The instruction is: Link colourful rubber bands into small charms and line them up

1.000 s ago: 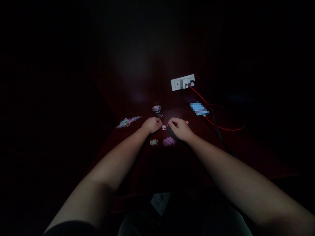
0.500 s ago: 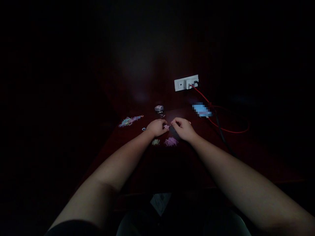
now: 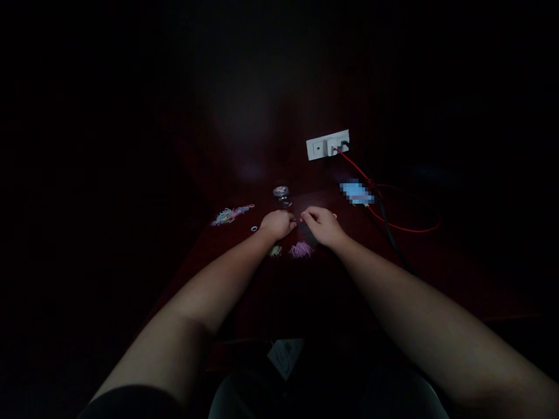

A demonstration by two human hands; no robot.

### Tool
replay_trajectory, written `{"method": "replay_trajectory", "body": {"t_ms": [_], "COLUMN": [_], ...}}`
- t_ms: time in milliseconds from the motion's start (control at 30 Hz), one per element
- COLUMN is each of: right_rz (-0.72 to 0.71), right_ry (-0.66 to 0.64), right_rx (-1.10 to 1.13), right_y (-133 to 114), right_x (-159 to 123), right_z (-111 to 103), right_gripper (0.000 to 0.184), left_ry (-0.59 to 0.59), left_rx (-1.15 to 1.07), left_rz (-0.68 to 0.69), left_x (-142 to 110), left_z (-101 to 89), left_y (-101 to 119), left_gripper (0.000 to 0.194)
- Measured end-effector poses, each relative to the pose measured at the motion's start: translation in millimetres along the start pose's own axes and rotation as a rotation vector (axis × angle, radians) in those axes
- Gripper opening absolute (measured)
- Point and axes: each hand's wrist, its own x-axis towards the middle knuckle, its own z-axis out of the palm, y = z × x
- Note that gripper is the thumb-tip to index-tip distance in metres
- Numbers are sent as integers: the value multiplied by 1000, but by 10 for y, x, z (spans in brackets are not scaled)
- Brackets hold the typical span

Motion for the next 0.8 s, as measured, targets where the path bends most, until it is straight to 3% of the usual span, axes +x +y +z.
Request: {"method": "replay_trajectory", "body": {"t_ms": [233,400,600,800], "right_rz": [19,23,60,181], "right_ry": [-22,-177,-357,-427], "right_rx": [-1,22,78,164], "right_y": [72,127,246,306], "right_x": [24,7,-23,-11], "right_z": [5,46,125,139], "right_gripper": [30,31,40,46], "left_ry": [19,75,84,128], "left_rx": [-38,-76,-81,-93], "left_rz": [-22,-72,-315,-594], "left_x": [-55,-158,-557,-1146], "left_z": [-66,-139,-179,26], "left_y": [3,-152,-746,-1370], "left_gripper": [33,37,26,22]}}
